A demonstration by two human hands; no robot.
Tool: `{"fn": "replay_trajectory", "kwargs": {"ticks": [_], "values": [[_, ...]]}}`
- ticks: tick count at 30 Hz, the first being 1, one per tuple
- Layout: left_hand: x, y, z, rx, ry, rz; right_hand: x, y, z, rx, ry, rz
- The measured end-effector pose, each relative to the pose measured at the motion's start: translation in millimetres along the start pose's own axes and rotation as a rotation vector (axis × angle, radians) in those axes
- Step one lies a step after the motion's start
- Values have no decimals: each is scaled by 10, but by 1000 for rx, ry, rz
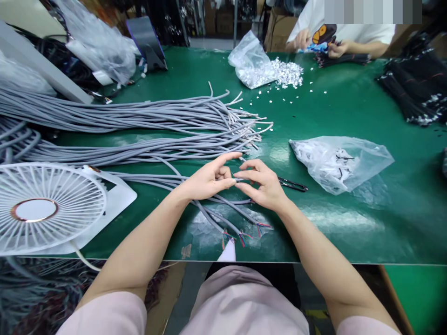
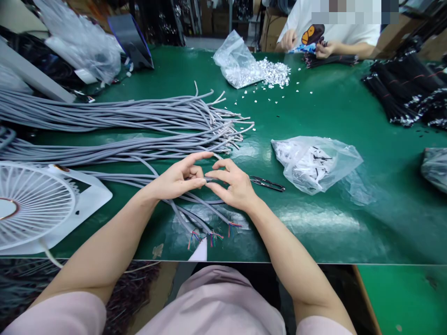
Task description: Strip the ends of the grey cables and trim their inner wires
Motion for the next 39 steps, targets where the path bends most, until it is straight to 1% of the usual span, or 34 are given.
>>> {"fn": "replay_trajectory", "kwargs": {"ticks": [3, 8, 11, 14, 19, 22, 25, 27, 30, 32, 36, 39], "values": [[10, -11, -15, -28, 10, -2, 25, 65, -7, 162, 126, 2], [27, -27, -20, -102, -2, -3, 30, 129, 10, 529, 419, -2], [32, -41, -14, -138, -29, 7, 23, 152, -7, 657, 485, -22], [29, -58, -6, -157, -50, 5, 19, 159, -31, 708, 481, -11], [15, -65, 12, -171, -68, 21, 28, 186, -21, 732, 481, 54], [16, -57, 18, -178, -75, -14, 41, 178, 4, 617, 493, 93], [24, -55, 14, -180, -98, -60, 50, 97, 0, 433, 413, 145], [31, -61, 9, -189, -107, -89, 52, 16, -28, 363, 360, 121], [38, -67, 7, -214, -95, -110, 54, -72, -68, 361, 348, -28], [42, -59, 10, -229, -87, -100, 59, -65, -64, 368, 336, -92], [41, -35, 13, -246, -84, -87, 64, 73, 5, 271, 267, -57], [36, -28, 14, -239, -93, -74, 59, 157, 47, 175, 141, -79]]}}
Point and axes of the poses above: each hand's wrist, its own x-axis towards the middle knuckle, its own y-axis out of the palm, z = x × y, the point moved 1 cm from there along x, towards the middle knuckle, and after that the axes turned 2 degrees about z, right-handed, at the moved point
